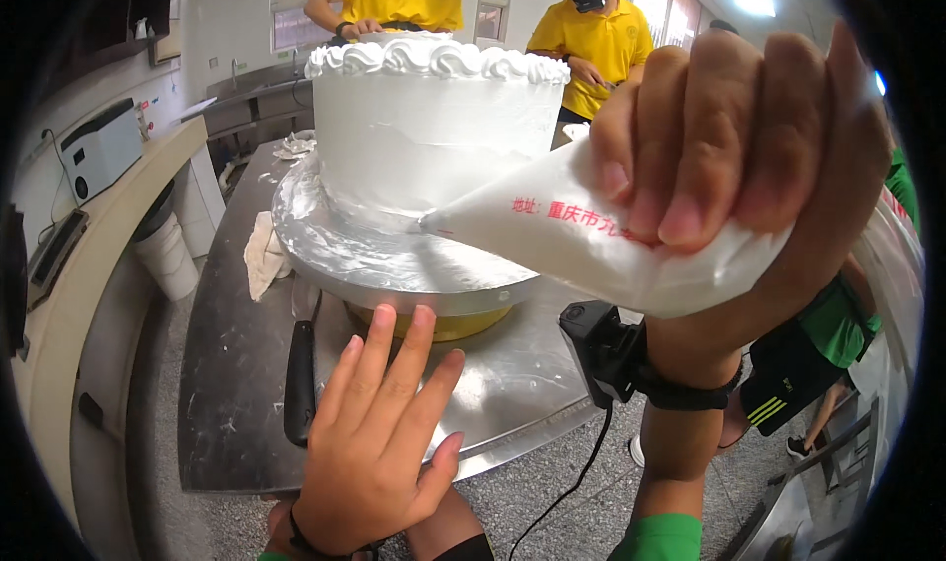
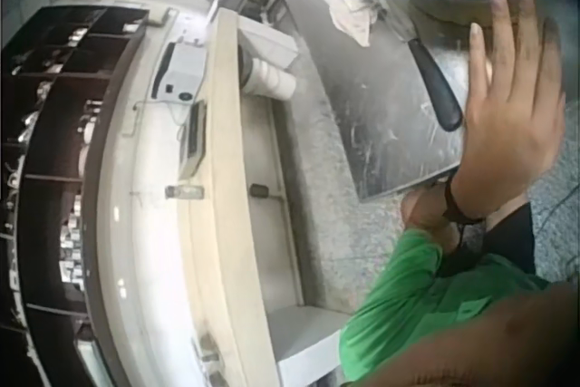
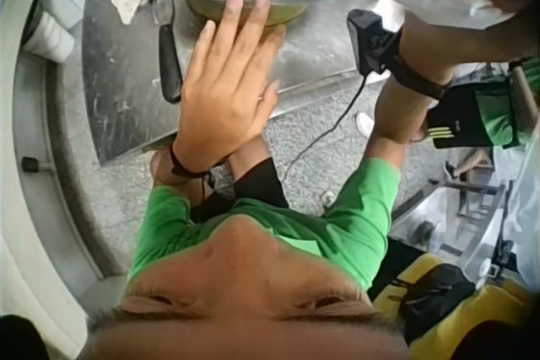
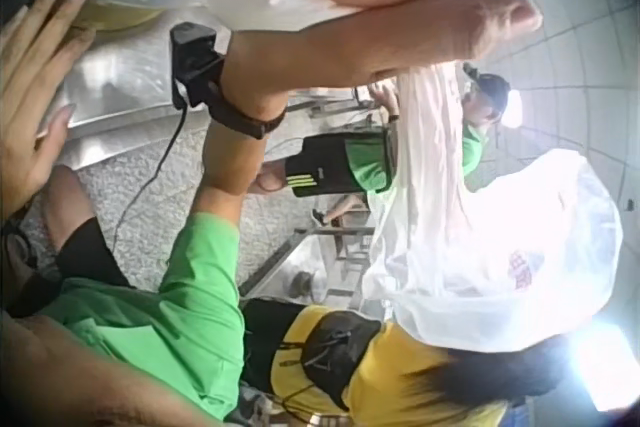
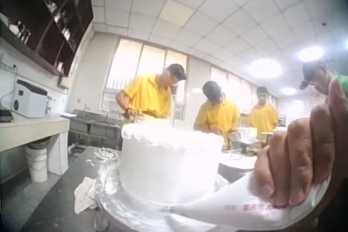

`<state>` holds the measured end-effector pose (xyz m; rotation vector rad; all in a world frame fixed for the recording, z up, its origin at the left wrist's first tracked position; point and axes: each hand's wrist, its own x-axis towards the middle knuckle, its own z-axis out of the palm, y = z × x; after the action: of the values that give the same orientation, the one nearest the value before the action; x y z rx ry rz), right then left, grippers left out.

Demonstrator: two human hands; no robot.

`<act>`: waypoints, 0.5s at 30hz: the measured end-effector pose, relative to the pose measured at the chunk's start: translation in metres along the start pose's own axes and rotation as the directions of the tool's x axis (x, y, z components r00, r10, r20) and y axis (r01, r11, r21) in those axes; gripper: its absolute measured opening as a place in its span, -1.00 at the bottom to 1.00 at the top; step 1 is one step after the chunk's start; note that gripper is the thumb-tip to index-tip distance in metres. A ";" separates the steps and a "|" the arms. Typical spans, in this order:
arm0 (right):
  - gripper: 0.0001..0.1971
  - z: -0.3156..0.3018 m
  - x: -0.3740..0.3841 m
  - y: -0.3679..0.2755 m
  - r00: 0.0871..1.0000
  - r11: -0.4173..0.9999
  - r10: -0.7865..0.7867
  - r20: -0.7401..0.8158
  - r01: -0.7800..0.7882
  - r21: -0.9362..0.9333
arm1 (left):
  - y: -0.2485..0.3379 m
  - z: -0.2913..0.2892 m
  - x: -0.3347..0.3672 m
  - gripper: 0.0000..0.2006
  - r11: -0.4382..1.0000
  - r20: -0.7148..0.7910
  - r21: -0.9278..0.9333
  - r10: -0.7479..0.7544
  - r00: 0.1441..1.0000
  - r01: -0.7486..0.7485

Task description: Decorate a cake by piping frosting onto the bottom edge and top rim using a pastry bag.

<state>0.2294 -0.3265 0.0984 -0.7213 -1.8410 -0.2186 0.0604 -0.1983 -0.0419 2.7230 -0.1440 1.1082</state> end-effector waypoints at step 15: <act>-0.62 -0.006 0.002 0.004 0.993 0.999 0.045 0.113 -0.044 -0.008 | -0.003 0.002 -0.003 -0.61 0.999 -0.133 -0.046 -0.001 0.991 -0.005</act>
<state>0.2357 -0.3257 0.1020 -0.7916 -1.9304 -0.1563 0.0601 -0.1954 -0.0461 2.5988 -0.1508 1.2666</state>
